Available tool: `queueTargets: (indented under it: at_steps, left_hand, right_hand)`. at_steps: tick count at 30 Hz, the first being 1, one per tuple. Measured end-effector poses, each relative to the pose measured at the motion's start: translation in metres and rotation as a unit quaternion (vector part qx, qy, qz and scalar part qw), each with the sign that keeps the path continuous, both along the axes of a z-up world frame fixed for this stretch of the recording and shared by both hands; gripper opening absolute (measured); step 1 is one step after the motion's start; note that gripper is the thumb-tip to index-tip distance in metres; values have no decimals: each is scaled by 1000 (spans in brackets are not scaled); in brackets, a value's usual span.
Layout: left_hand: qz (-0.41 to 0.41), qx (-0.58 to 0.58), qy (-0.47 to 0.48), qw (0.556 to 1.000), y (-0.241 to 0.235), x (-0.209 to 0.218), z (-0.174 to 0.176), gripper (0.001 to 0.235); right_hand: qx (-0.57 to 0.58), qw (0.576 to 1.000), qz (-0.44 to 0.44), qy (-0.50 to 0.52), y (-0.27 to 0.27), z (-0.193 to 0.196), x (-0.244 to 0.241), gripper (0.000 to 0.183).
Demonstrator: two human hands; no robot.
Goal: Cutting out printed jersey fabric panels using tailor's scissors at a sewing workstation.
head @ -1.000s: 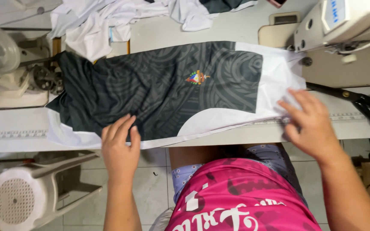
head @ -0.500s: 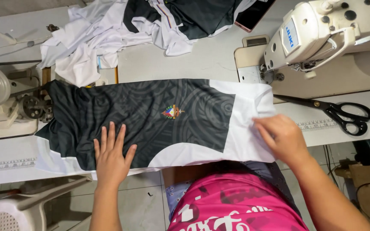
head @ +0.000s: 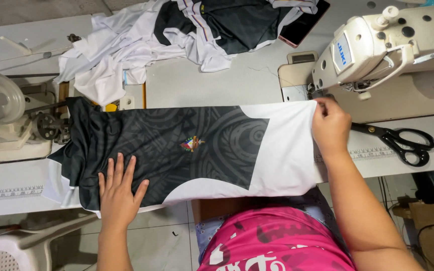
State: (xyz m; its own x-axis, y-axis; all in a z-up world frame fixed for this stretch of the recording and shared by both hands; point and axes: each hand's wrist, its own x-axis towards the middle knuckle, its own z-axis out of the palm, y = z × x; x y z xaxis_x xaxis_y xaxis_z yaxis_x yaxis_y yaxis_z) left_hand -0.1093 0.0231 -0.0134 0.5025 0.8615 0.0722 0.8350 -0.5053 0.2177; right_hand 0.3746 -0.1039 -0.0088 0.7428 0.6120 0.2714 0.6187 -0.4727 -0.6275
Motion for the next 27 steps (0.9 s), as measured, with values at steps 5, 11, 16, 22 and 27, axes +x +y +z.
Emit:
queueTargets:
  at_steps: [5,11,16,22,27]
  left_hand:
    - [-1,-6,0,1000,1,-1,1,65]
    - [-1,13,-39,999,9,21,12,65]
    - [-77,57,-71,993,22,98,30,58]
    - [-141,-37,-43,988,39,145,9,61]
    - [-134,-34,-26,990,43,146,5,65]
  right_hand:
    - [75,994,38,69,-9,21,-22,23]
    - [112,948,249,-161,-1,34,-63,21]
    - [127,907,325,-235,4,58,-137,29]
    - [-14,903,383,-195,1,16,-136,39]
    - [-148,925,195,-292,-23,-18,-39,24]
